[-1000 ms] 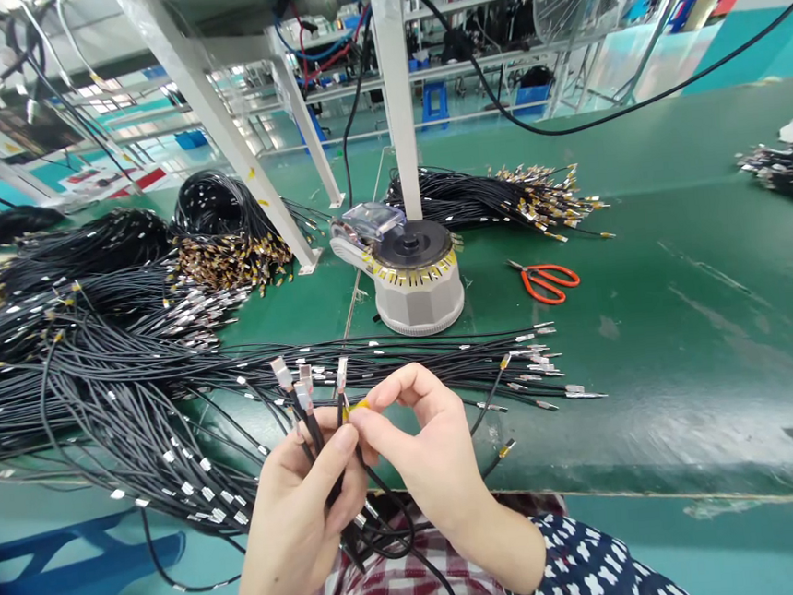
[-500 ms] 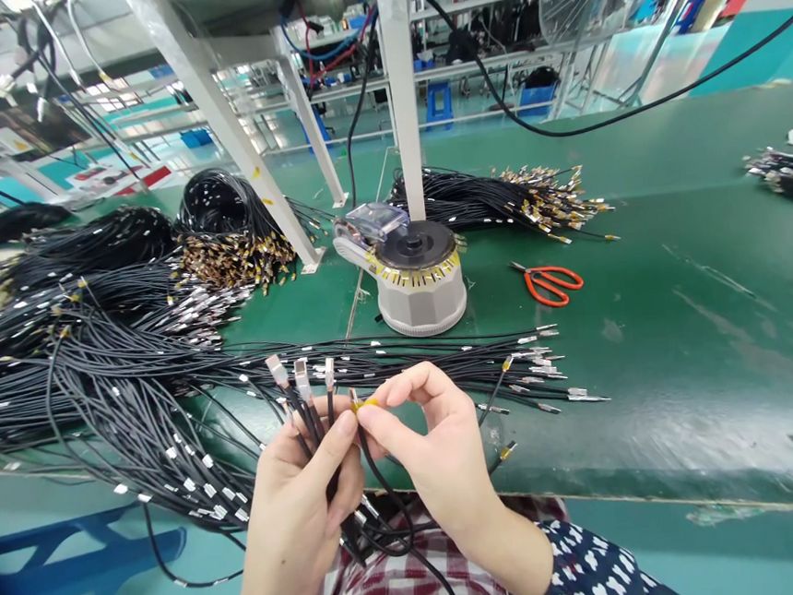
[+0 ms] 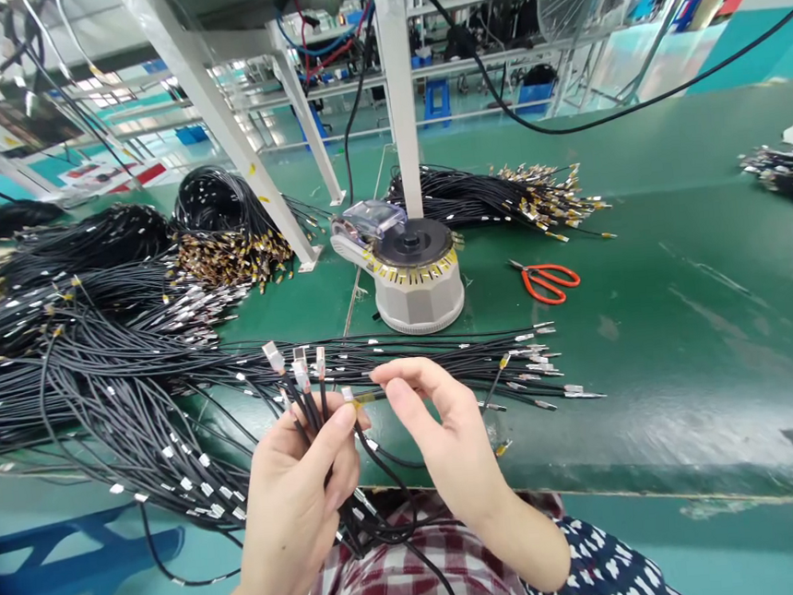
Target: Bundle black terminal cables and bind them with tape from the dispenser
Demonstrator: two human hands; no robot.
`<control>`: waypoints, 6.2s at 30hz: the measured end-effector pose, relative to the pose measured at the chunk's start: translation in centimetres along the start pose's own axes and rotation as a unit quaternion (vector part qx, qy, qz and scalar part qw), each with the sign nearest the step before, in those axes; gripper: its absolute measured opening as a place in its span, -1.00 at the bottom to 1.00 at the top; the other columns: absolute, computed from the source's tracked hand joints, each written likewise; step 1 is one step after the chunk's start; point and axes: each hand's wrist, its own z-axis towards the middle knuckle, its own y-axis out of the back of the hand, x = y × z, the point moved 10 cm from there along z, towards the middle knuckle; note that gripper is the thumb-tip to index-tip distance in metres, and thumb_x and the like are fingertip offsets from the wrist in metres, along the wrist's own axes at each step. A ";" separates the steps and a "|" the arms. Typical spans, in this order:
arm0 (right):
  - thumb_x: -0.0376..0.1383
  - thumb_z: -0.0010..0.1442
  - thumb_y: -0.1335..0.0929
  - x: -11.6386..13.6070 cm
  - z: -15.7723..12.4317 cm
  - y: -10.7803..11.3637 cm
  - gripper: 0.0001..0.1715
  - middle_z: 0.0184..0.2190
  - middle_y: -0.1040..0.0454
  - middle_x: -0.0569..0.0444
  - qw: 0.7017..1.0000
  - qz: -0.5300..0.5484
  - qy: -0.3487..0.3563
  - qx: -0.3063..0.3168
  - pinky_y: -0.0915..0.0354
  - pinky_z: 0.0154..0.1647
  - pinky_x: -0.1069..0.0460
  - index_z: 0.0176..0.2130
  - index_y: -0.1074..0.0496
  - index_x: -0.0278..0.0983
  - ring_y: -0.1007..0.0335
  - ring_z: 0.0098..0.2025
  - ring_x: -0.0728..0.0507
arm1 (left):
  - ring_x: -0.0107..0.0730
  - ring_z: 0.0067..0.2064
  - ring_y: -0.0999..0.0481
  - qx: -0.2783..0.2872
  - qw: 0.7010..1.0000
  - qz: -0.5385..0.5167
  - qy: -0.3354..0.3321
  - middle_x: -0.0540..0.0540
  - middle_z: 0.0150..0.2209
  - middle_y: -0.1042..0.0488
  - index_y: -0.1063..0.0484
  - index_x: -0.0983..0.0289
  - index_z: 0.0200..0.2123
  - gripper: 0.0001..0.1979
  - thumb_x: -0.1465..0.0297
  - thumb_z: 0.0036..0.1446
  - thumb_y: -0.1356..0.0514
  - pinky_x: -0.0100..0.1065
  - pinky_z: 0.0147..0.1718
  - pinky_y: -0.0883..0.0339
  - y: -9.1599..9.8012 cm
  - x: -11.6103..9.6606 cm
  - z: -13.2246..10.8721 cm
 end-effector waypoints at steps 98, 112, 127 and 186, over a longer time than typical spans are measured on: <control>-0.35 0.08 -0.44 -1.9 0.4 -2.2 -0.81 -0.53 -0.44 0.19 0.984 0.157 -0.077 0.036 -0.25 -0.24 0.09 -0.53 -0.43 -0.29 -0.32 -0.42 0.02 | -0.65 -0.69 -0.11 0.057 0.998 -0.021 0.036 -0.13 -0.76 -0.22 -0.51 0.33 -0.37 -0.91 0.42 0.13 -0.25 -0.50 -0.62 0.01 -0.4 0.4 0.8; -0.35 0.12 -0.42 -0.8 0.0 -2.0 -0.90 -0.40 -0.47 0.14 0.996 0.077 0.001 0.048 -0.26 -0.16 0.03 -0.45 -0.51 -0.24 -0.37 -0.29 -0.05 | -0.79 -0.67 -0.02 0.077 0.989 -0.067 0.109 -0.10 -0.56 -0.30 -0.52 0.38 -0.38 -0.87 0.48 -0.04 -0.38 -0.59 -0.69 0.07 -0.2 1.6 0.1; -0.43 0.11 -0.41 0.9 0.4 -1.9 -0.80 -0.50 -0.44 0.13 0.999 0.027 0.023 0.037 -0.29 -0.18 0.02 -0.53 -0.47 -0.28 -0.39 -0.34 -0.05 | -0.77 -0.66 -0.04 0.075 0.994 -0.028 0.073 -0.04 -0.48 -0.37 -0.49 0.34 -0.40 -0.89 0.41 0.11 -0.29 -0.54 -0.67 0.12 -0.2 1.4 -0.4; -0.18 0.28 -0.27 0.8 2.2 -0.4 -0.70 -0.46 -0.49 0.07 0.970 -0.072 -0.045 0.228 -0.31 -0.35 0.05 -0.31 -0.49 -0.32 -0.37 -0.42 -0.05 | -0.76 -0.73 0.01 0.129 0.979 0.083 0.132 0.01 -0.61 -0.43 -0.45 0.35 -0.46 -0.68 0.24 -0.14 -0.43 -0.53 -0.72 0.21 -1.8 2.6 0.1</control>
